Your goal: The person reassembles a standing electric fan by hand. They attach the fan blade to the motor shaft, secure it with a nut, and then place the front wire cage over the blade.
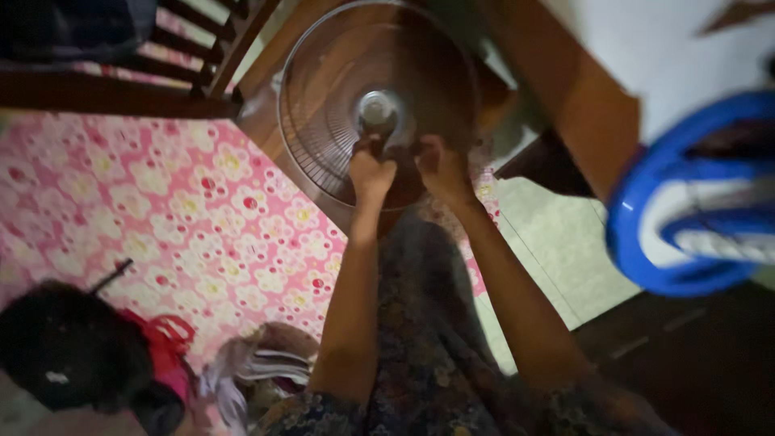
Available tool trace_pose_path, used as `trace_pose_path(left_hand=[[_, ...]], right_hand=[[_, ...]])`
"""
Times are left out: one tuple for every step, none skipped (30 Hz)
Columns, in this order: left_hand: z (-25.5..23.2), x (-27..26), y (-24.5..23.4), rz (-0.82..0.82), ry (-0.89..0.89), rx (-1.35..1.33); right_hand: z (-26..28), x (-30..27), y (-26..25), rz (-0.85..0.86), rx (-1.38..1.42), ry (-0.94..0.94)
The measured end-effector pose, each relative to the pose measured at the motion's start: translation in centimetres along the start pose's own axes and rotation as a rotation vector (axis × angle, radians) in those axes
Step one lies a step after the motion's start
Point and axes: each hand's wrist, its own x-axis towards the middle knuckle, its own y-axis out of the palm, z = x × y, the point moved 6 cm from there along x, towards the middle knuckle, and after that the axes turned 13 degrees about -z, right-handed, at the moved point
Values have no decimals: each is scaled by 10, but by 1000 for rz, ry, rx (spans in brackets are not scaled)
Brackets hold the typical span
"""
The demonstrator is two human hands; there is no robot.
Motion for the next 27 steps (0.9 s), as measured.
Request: trace_pose_path(left_hand=[[25,7,5,-8,-42,-11],[39,15,6,-68,32,3],[46,23,8,-127,106,18],[50,31,12,-178,189,29],[52,40,20,-179,237,31],[54,49,26,-177,278,35],[55,55,31,-175,320,39],[60,62,35,-157,286,15],[63,68,38,-140,253,-9],[63,72,42,-122,226,-36],[64,73,43,-118,206,-18],[64,74,44,-112,191,-2],[64,74,44,-107,175,13],[62,73,42,-119,183,19],[60,71,39,-131,191,25],[55,72,36,-144,207,28],[55,73,34,-105,128,-28],[52,69,31,-61,52,-88],[48,62,26,-15,-25,-146],[34,56,19,-24,8,-207],[17,50,11,-32,40,-268],[-3,45,5,-36,80,-336],[-21,38,6,67,27,-381],[-41,31,6,179,-19,-425],[-63,20,6,293,-64,-463],[-90,8,2,365,-85,-545],[-117,-8,-3,442,-106,-622]], right_hand=[[-16,10,26,31,-67,-24],[-27,20,46,11,-82,-82],[-35,28,64,-9,-95,-140],[-41,39,77,-39,-108,-196],[-49,51,91,-31,-115,-196],[-58,60,103,-17,-124,-192],[-64,67,114,-4,-134,-189],[-68,74,123,-17,-68,-177],[-70,79,130,-30,-2,-165],[-71,83,134,-50,64,-154],[-78,84,139,-6,33,-71],[-84,84,143,34,2,11],[-88,82,147,75,-30,93],[-78,81,145,18,75,-18],[-68,76,142,-36,180,-129],[-55,75,136,-96,288,-247],[-57,76,134,-98,348,-98],[-58,72,128,-101,405,53],[-57,63,121,-102,462,204],[-41,56,104,-124,558,107],[-24,43,82,-143,652,6],[-6,31,57,-169,743,-104],[4,19,33,-236,677,-53],[15,6,10,-311,612,-3],[34,-7,-19,-384,558,-85],[54,-20,-48,-470,502,-168],[72,-35,-76,-525,508,-203]])
